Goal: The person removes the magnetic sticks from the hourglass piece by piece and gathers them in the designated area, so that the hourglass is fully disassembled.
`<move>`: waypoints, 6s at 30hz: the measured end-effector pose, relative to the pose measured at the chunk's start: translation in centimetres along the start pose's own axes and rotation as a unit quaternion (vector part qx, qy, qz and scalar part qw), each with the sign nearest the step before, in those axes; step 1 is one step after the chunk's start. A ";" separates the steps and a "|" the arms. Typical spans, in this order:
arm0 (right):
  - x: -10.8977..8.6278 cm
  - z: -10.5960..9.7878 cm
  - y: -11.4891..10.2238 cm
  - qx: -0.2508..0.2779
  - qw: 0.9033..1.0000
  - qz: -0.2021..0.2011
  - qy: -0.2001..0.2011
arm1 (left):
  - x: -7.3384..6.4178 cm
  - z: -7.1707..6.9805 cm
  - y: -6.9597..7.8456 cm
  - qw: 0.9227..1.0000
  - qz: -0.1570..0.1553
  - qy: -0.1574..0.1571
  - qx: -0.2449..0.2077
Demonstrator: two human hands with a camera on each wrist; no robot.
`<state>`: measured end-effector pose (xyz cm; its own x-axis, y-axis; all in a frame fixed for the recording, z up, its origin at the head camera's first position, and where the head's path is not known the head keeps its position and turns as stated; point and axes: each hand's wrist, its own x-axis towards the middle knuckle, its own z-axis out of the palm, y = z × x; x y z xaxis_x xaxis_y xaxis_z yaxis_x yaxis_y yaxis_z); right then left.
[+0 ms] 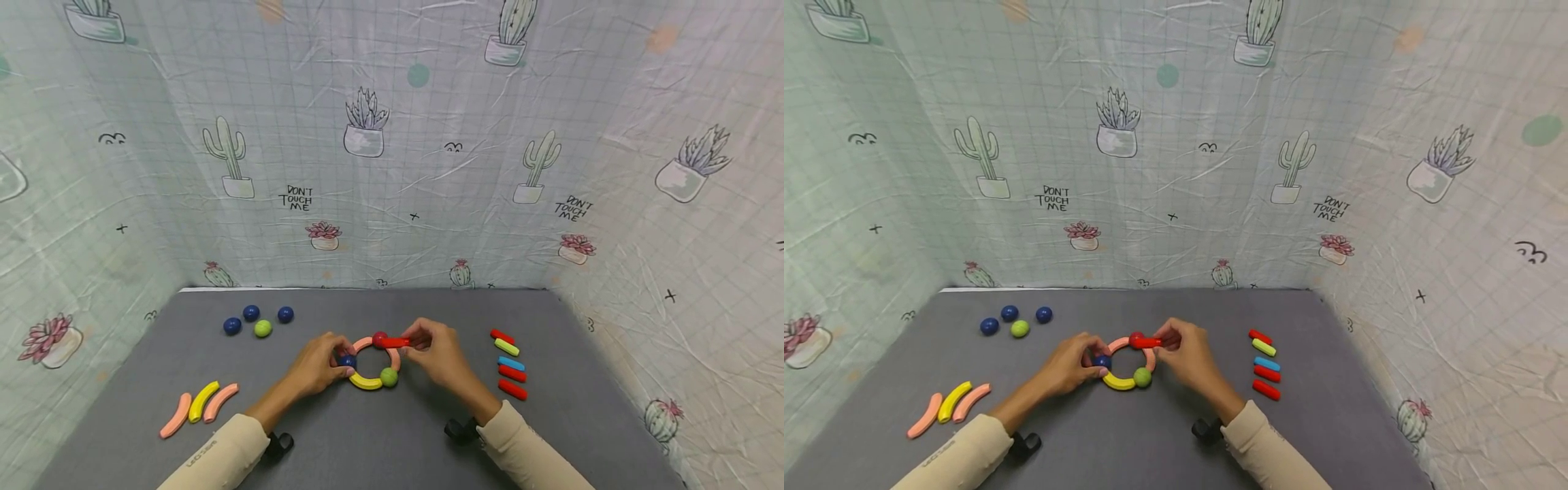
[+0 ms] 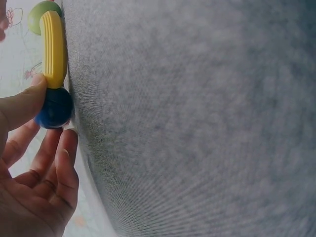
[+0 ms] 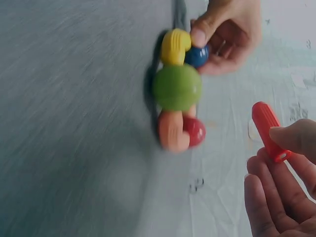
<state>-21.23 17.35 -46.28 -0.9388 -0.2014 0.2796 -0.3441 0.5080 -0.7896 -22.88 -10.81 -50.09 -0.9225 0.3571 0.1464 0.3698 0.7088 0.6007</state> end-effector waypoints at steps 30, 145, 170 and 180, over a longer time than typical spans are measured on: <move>-11.1 -12.0 8.0 -0.140 0.975 0.171 0.037 | 0.1 -0.1 -0.2 1.000 0.009 -0.004 -0.003; 0.5 3.4 1.8 -0.127 0.974 -0.075 -0.175 | -3.2 0.3 2.1 0.993 0.102 -0.049 0.038; 0.8 2.9 2.5 -0.203 0.961 -0.133 -0.136 | -9.6 -8.3 -5.0 0.997 -0.036 -0.050 0.035; 0.2 3.4 1.6 -0.205 0.962 -0.114 -0.139 | -11.4 -9.8 -6.8 0.994 -0.058 -0.032 0.086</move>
<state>-21.89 15.21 -49.34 -0.8173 -0.5337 0.2173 -0.5712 0.7005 -0.4278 -16.02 -25.68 -48.12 -0.9531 0.3010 0.0316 0.2804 0.8390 0.4663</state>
